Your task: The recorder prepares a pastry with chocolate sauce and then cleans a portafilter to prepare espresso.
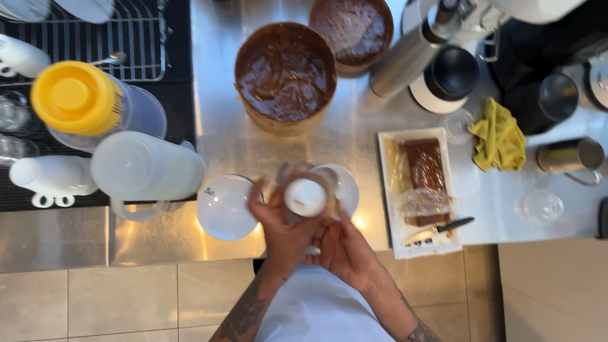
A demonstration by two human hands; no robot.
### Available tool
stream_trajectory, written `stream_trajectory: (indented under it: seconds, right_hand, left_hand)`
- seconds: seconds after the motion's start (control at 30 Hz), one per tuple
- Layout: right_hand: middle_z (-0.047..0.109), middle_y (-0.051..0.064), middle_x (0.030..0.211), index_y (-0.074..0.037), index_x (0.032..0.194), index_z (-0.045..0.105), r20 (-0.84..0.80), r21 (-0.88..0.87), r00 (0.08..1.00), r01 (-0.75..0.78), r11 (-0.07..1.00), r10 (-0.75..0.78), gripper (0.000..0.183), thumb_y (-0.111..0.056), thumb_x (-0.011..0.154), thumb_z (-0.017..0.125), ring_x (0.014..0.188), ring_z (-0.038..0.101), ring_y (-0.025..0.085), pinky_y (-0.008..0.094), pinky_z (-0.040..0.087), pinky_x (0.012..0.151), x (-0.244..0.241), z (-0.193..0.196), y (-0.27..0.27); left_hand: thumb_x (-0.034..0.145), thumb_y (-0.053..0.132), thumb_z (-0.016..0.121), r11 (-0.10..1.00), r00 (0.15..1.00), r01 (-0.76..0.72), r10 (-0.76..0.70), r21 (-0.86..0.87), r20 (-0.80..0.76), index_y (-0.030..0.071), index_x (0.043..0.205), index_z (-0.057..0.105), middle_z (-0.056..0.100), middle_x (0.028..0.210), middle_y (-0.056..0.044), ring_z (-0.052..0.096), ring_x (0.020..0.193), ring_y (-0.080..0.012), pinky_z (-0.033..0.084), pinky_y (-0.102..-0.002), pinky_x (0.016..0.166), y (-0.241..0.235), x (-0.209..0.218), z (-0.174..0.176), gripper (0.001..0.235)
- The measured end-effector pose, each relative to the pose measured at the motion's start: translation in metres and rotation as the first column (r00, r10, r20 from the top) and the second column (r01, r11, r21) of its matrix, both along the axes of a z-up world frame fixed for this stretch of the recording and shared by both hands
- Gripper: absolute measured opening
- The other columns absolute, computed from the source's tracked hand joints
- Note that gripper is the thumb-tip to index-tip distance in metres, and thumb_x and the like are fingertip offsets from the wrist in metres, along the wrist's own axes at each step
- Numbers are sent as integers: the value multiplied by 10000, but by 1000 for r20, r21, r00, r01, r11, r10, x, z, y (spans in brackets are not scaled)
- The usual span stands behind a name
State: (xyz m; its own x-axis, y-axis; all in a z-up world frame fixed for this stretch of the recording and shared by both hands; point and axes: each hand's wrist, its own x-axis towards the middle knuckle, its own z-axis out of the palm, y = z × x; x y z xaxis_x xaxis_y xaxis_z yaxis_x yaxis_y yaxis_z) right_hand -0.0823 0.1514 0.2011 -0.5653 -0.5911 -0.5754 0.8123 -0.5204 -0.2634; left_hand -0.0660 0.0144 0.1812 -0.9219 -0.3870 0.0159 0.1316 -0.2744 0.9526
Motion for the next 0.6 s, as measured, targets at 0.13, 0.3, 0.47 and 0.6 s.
stream_trajectory:
  seconds: [0.13,0.3,0.47,0.6]
  right_hand:
    - [700,103,1141,-100,1252,579,-106,46,954,-276,960,279,438,-469,1053,454,1064,658,227,422,527,926,9,-22,7]
    - [693,105,1065,-68,1199,580,-211,168,901,-348,922,379,324,-344,1041,521,997,649,212,403,535,890,10,-9,8]
    - [694,114,1036,-45,1175,575,-288,259,804,-458,850,521,287,-280,1010,575,988,651,218,391,526,899,12,2,1]
    - [698,96,1041,-28,1181,591,-355,472,554,-590,656,753,305,-268,991,592,989,648,196,373,511,921,16,-2,-8]
  left_hand:
    - [809,-104,798,943,943,-332,333,-38,15,118,1536,98,526,1460,-226,580,1314,-287,513,-404,1089,-66,-28,-7,1033]
    - [830,-62,805,926,934,-352,356,-139,7,124,1562,80,528,1489,-226,578,1337,-299,497,-419,1130,-104,-70,-78,1047]
    - [827,-36,802,929,941,-323,336,-179,48,107,1584,18,439,1550,-222,497,1405,-311,433,-428,1134,-109,-77,-75,1099]
    - [808,135,817,802,965,-50,193,-595,179,-21,1494,268,405,1493,-312,423,1375,-446,369,-481,1131,-100,1,-124,892]
